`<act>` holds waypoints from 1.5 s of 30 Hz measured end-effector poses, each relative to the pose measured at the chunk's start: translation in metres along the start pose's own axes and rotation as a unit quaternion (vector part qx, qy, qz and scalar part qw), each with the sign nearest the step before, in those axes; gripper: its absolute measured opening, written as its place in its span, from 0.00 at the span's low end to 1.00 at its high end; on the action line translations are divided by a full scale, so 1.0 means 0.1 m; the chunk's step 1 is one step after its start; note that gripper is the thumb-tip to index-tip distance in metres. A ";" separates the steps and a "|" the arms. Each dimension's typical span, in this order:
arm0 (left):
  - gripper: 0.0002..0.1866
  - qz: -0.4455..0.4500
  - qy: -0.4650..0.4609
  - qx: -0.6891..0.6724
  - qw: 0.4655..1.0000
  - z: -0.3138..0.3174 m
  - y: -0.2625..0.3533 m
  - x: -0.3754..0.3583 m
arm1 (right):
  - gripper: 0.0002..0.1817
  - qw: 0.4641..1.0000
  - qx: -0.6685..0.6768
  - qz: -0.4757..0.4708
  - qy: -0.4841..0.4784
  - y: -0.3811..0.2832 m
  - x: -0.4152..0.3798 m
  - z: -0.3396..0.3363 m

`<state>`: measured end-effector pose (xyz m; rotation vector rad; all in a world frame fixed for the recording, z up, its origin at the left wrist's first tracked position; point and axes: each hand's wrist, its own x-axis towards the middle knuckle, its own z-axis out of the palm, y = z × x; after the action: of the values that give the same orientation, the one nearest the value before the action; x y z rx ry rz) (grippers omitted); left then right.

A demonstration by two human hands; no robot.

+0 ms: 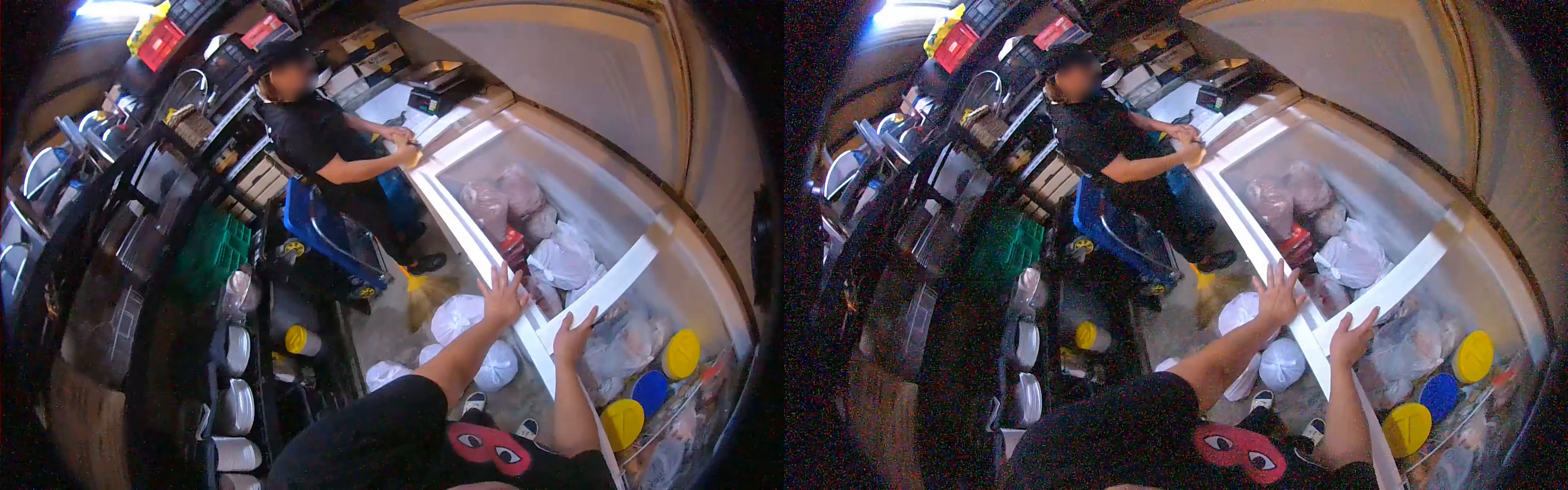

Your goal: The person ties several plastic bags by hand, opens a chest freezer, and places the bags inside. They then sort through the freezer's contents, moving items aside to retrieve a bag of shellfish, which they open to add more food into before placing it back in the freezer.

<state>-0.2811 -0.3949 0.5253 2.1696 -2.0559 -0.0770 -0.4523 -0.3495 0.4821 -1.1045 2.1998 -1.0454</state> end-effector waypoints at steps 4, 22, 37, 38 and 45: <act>0.40 -0.171 0.054 -0.097 0.979 0.00 0.00 0.06 | 0.39 1.000 -0.026 0.000 0.009 0.03 0.01 0.04; 0.44 -0.460 0.072 -0.167 0.869 0.14 0.07 0.73 | 0.34 0.965 0.125 -0.108 0.203 0.91 0.91 -0.05; 0.43 -0.470 0.085 -0.126 0.869 0.22 0.11 0.76 | 0.26 0.955 0.199 -0.094 0.198 1.53 1.72 -0.20; 0.43 -0.470 0.085 -0.121 0.870 0.22 0.12 0.77 | 0.27 0.952 0.221 -0.094 0.191 1.53 1.72 -0.18; 0.41 -0.533 0.178 -0.232 0.794 0.39 -0.07 0.77 | 0.29 0.958 0.185 -0.125 0.179 1.30 1.62 -0.17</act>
<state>-0.2749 -0.4743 0.4912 2.4170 -0.3634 -0.2364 -0.6170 -0.4248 0.3782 -1.1010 2.0271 -1.8074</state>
